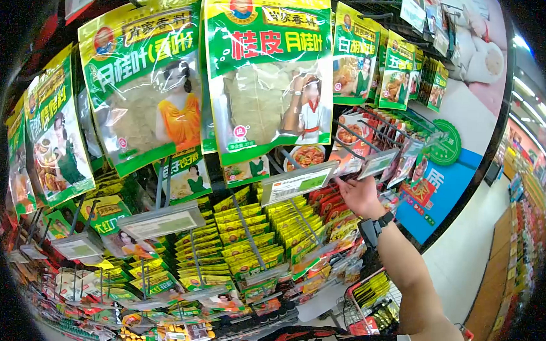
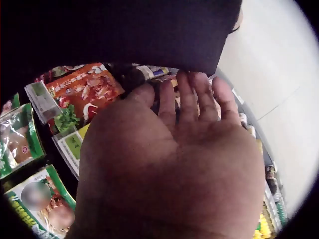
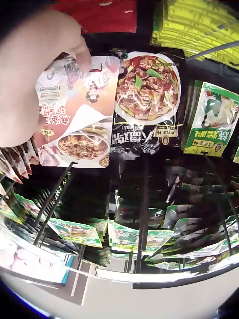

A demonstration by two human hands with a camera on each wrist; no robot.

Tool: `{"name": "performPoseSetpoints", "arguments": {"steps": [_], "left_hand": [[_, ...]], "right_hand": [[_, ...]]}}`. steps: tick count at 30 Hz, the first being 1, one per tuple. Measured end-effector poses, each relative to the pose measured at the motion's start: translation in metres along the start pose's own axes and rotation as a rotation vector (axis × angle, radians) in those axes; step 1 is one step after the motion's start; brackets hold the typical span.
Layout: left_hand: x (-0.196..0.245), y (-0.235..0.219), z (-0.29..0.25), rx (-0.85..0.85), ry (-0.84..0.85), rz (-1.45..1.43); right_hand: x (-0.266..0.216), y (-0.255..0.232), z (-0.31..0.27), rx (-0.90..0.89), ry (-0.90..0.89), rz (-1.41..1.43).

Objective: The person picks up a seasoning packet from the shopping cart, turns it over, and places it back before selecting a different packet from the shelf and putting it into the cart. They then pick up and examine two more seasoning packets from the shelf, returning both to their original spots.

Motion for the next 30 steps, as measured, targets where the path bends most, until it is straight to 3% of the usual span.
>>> {"name": "performPoseSetpoints", "arguments": {"steps": [8, 12, 14, 16, 17, 20, 22, 24, 26, 30], "left_hand": [[0.005, -0.002, -0.001, -0.063, -0.029, -0.001], [0.014, -0.015, 0.021, -0.025, 0.137, 0.216], [0.014, -0.028, 0.029, 0.074, 0.217, 0.349], [0.01, -0.046, 0.034, 0.173, 0.077, -0.172], [0.009, -0.054, 0.036, 0.216, 0.003, -0.43], [0.02, -0.064, 0.041, 0.217, 0.205, -0.682], [0.015, -0.06, 0.054, 0.041, -0.05, -0.763], [0.019, -0.054, 0.053, 0.026, -0.14, -0.546], [0.023, -0.047, 0.055, -0.116, -0.024, -0.213], [0.017, -0.029, 0.053, -0.22, 0.014, -0.149]], "right_hand": [[-0.001, -0.026, 0.004, -0.052, 0.077, 0.032], [0.015, 0.005, -0.042, 0.044, 0.133, -0.024], [0.019, 0.021, -0.065, 0.049, 0.081, -0.035], [0.015, 0.023, -0.08, -0.011, -0.013, -0.05], [0.01, 0.012, -0.076, -0.05, 0.043, -0.021], [-0.01, 0.002, -0.084, -0.081, -0.035, 0.101], [-0.022, -0.001, -0.098, -0.093, -0.152, 0.068], [-0.032, 0.0, -0.111, -0.129, -0.218, 0.043], [-0.035, 0.002, -0.129, -0.187, -0.234, 0.029], [-0.026, 0.009, -0.164, -0.251, -0.232, 0.037]]}}
Point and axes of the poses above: each hand's wrist, its own z-axis towards the middle knuckle, its own y-axis out of the palm, x = y × z, the point moved 5 cm from there along z, towards the middle knuckle, and after that the axes turned 11 degrees about y, right-handed, at the moved point
